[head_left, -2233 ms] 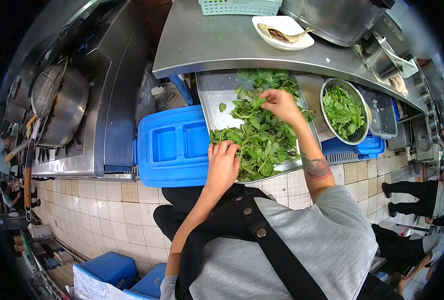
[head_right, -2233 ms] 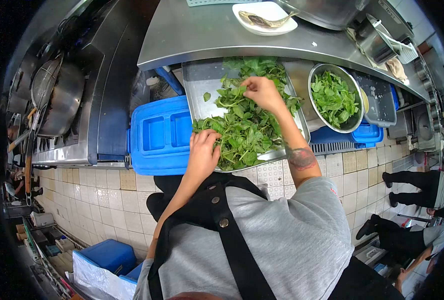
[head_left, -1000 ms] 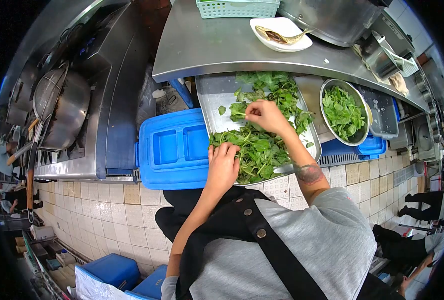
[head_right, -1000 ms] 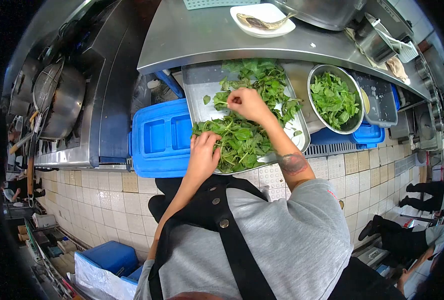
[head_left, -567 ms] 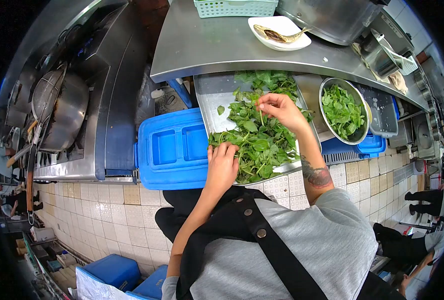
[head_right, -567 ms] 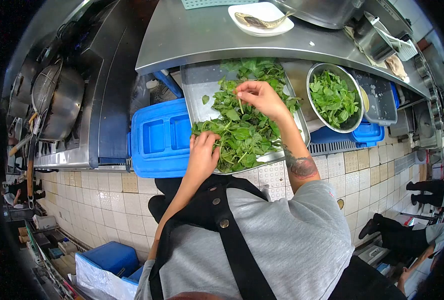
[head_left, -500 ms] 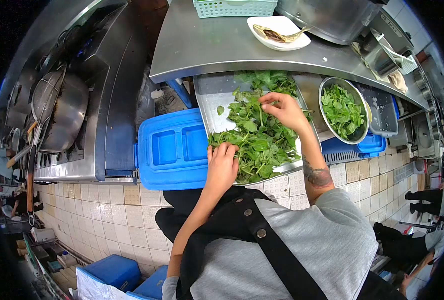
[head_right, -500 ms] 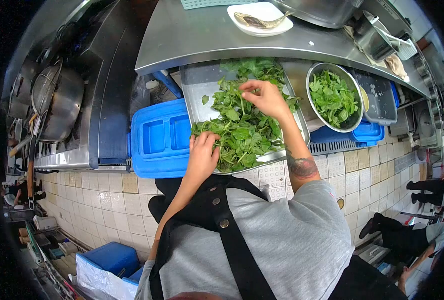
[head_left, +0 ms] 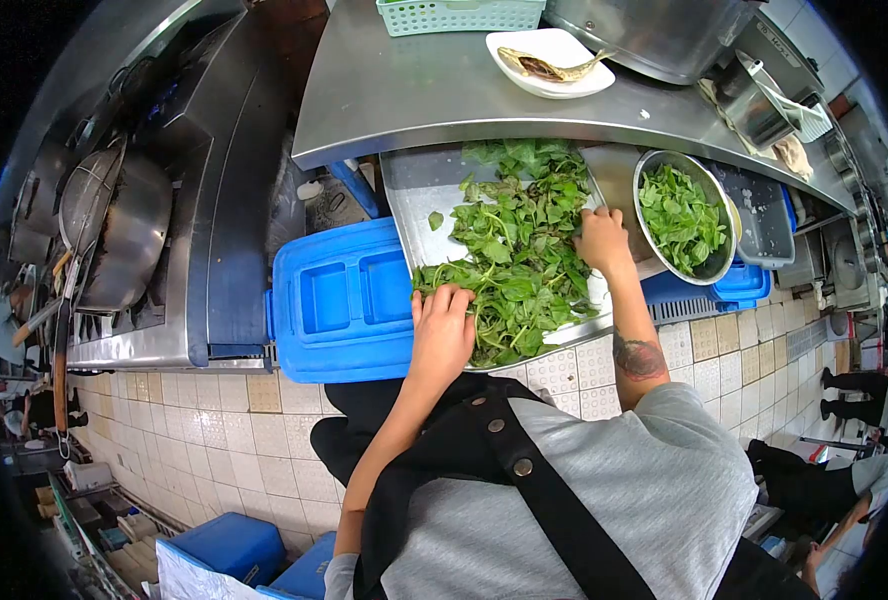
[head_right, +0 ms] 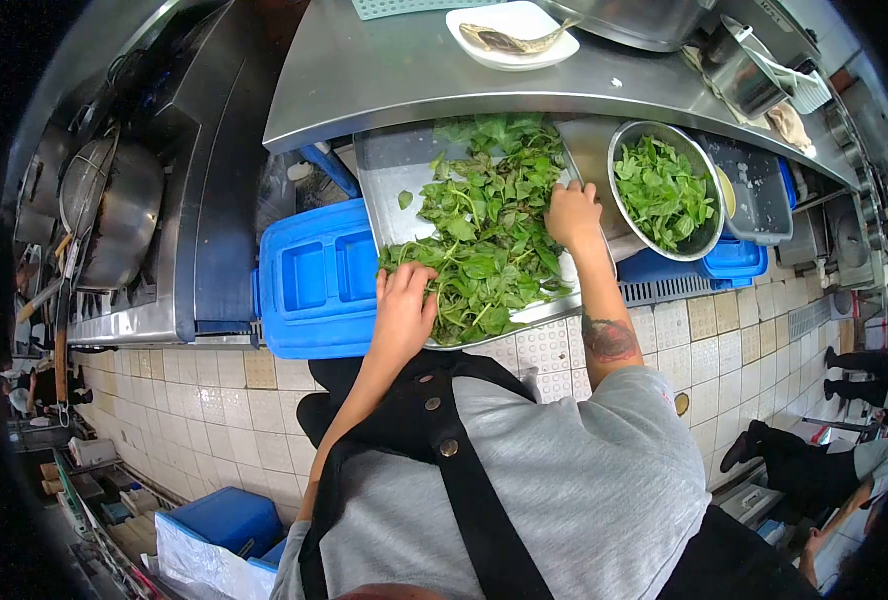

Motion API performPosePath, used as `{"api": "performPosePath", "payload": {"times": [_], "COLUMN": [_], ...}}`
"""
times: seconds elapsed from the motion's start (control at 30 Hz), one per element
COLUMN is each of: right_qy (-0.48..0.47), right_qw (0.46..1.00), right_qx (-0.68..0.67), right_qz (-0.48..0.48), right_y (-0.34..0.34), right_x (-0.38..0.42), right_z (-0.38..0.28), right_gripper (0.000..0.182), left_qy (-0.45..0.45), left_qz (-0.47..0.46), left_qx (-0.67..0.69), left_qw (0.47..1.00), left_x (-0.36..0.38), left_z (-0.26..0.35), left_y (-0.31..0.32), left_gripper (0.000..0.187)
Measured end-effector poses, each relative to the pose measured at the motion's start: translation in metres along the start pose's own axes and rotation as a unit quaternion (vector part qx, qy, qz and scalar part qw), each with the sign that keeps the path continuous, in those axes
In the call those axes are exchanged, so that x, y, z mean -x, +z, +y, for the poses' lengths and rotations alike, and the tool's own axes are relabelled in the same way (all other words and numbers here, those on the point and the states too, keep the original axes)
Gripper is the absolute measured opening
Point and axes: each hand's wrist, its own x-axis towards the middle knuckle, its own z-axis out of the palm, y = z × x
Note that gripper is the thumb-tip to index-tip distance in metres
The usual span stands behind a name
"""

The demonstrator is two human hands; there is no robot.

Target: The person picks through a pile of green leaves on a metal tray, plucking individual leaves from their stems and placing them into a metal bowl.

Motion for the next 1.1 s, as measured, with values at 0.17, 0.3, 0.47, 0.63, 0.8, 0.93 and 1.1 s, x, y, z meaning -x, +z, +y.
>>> {"api": "performPosePath", "payload": {"times": [0.17,0.3,0.47,0.63,0.8,0.93,1.1], "right_qy": [-0.028,-0.022,-0.111,-0.168,-0.111,-0.046,-0.019], "right_qw": [0.987,0.950,0.943,0.932,0.917,0.928,0.931], "right_qx": [-0.154,-0.302,-0.292,-0.313,-0.382,-0.347,-0.328], "right_qz": [-0.047,-0.078,-0.110,-0.071,0.037,0.131,0.159], "right_y": [0.008,-0.005,-0.014,-0.004,-0.022,-0.036,-0.034], "right_x": [-0.016,-0.012,0.006,-0.001,-0.013,-0.024,-0.024], "right_z": [-0.007,-0.038,-0.087,-0.096,-0.074,-0.044,-0.027], "right_gripper": [0.035,0.048,0.066,0.050,0.036,0.034,0.024], "left_qy": [0.003,0.002,-0.004,-0.013,-0.010,-0.001,0.008], "left_qz": [-0.002,-0.001,-0.015,-0.024,-0.025,-0.020,-0.006], "left_qx": [-0.005,-0.006,-0.009,-0.011,-0.011,-0.006,0.003], "left_qw": [1.000,1.000,1.000,1.000,1.000,1.000,1.000], "left_x": [0.000,-0.001,-0.001,0.001,0.002,0.000,-0.001], "left_z": [0.000,0.000,-0.001,-0.001,-0.002,0.000,0.002], "left_y": [0.001,0.002,0.003,0.004,0.004,0.003,-0.001], "left_gripper": [0.031,0.032,0.032,0.031,0.031,0.030,0.029]}}
